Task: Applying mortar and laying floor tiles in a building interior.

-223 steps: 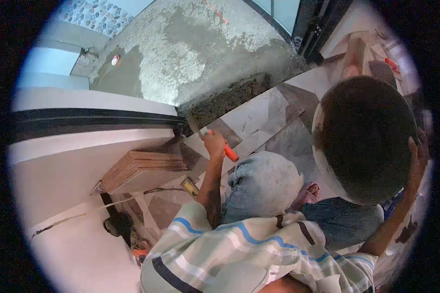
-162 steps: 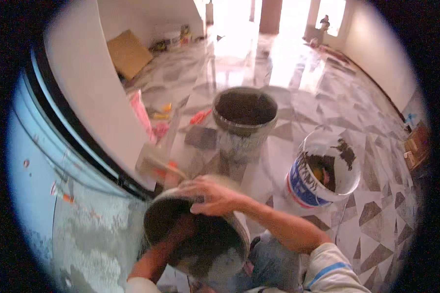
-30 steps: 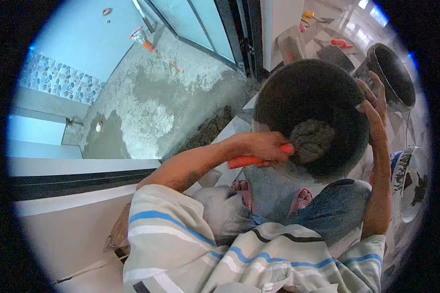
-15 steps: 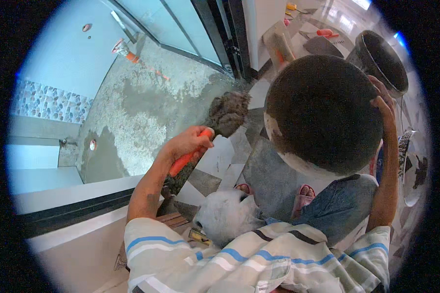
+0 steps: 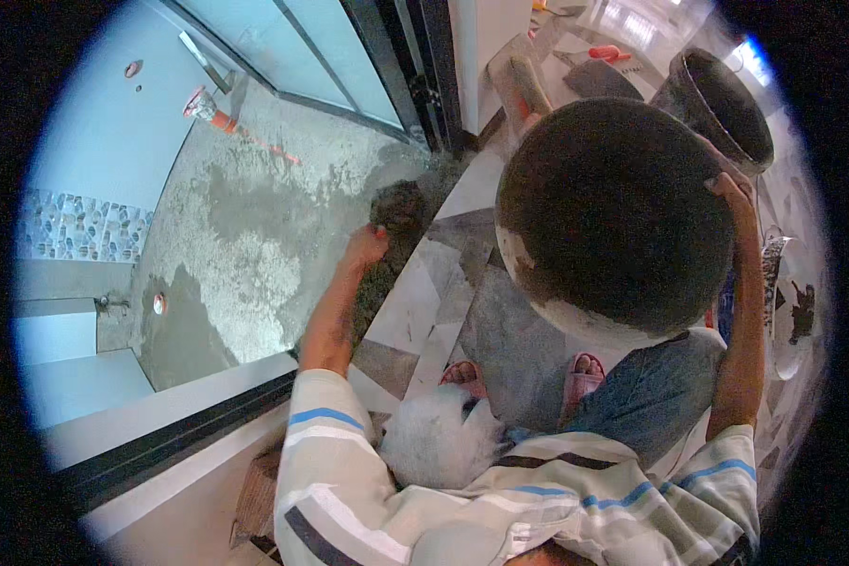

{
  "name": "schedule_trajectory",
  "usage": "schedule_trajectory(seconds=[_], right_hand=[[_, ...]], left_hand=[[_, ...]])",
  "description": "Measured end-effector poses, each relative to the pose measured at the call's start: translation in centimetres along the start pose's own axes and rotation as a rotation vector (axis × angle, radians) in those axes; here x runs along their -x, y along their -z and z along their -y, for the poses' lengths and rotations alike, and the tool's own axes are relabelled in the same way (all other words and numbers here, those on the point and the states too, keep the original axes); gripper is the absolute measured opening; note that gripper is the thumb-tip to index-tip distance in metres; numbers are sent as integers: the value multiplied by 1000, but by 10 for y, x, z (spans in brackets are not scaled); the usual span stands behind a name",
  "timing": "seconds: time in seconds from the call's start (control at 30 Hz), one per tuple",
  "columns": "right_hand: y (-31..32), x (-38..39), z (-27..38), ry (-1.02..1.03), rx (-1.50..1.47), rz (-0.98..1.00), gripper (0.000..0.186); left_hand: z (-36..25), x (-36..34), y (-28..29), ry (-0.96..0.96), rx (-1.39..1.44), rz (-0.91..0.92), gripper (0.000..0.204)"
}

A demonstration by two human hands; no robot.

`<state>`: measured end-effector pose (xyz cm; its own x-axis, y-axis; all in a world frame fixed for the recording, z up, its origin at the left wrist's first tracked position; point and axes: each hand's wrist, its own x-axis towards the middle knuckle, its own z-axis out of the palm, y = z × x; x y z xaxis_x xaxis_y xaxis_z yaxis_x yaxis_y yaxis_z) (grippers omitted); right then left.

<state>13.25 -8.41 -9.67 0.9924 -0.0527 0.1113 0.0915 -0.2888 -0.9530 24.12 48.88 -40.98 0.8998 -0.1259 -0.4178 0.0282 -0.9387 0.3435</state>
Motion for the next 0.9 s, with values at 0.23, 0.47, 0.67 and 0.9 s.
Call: schedule_trajectory(seconds=[0.23, 0.47, 0.67, 0.9], right_hand=[[-2, -1, 6, 34, 67, 33, 52], [6, 3, 2, -35, 102, -21, 51], [33, 7, -19, 20, 147, 0, 53], [31, 23, -2, -143, 186, -50, 50]], left_hand=[[-49, 11, -44, -226, -154, -345, 37], [-54, 28, -50, 17, 48, -163, 41], [-77, 45, -40, 183, 138, -147, 42], [-80, 65, -23, 111, 104, -233, 45]])
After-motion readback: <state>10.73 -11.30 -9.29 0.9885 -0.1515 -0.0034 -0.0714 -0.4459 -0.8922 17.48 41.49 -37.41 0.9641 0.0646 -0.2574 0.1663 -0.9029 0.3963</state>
